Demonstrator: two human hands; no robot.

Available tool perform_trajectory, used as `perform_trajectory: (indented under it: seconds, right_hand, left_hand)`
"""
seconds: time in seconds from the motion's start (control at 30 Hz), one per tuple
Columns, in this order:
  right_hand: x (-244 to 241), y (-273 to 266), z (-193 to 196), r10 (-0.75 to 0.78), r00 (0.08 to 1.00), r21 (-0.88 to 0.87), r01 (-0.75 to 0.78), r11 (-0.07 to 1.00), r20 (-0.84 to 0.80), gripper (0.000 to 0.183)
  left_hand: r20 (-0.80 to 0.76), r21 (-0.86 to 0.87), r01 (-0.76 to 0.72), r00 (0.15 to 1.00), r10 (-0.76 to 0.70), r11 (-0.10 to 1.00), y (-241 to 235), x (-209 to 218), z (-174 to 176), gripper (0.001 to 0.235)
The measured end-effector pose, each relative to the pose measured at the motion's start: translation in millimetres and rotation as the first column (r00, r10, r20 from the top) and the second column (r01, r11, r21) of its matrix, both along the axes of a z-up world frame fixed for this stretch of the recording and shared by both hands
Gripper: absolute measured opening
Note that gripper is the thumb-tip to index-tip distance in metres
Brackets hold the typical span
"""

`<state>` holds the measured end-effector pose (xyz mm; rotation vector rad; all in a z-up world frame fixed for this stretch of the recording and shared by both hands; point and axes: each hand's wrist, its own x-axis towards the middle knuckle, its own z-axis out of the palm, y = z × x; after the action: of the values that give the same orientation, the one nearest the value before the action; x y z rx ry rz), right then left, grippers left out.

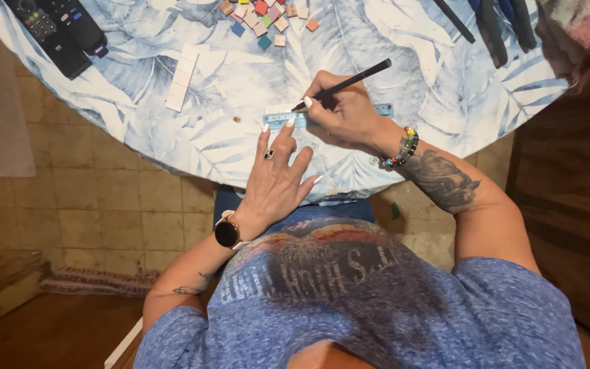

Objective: Measuring and marking a strip of material using a ruler and a pen on a craft table

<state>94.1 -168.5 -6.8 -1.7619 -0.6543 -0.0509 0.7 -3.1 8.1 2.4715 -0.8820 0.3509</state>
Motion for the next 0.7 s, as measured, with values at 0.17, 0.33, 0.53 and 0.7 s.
perform_trajectory:
  seconds: [0.17, 0.33, 0.53, 0.7]
  right_hand:
    - [-1, 0, 3, 0.012, 1.000, -0.005, -0.012, 1.000, -0.003, 0.007]
    - [-2, 0, 6, 0.012, 1.000, -0.014, -0.012, 1.000, -0.005, 0.007]
    - [0, -1, 2, 0.019, 0.999, -0.011, -0.020, 1.000, -0.028, 0.008]
    - [-8, 3, 30, -0.040, 0.985, -0.102, 0.023, 0.994, -0.170, 0.007]
  left_hand:
    - [-0.004, -0.002, -0.010, 1.000, 0.010, 1.000, -1, -1, 2, 0.042]
    - [0.000, -0.006, -0.009, 1.000, 0.009, 1.000, 0, 0, 1, 0.042]
    - [-0.014, 0.003, -0.010, 1.000, 0.010, 1.000, 0, -1, -1, 0.042]
    - [-0.042, 0.272, -0.009, 0.999, 0.021, 0.962, 2, -2, 5, 0.044]
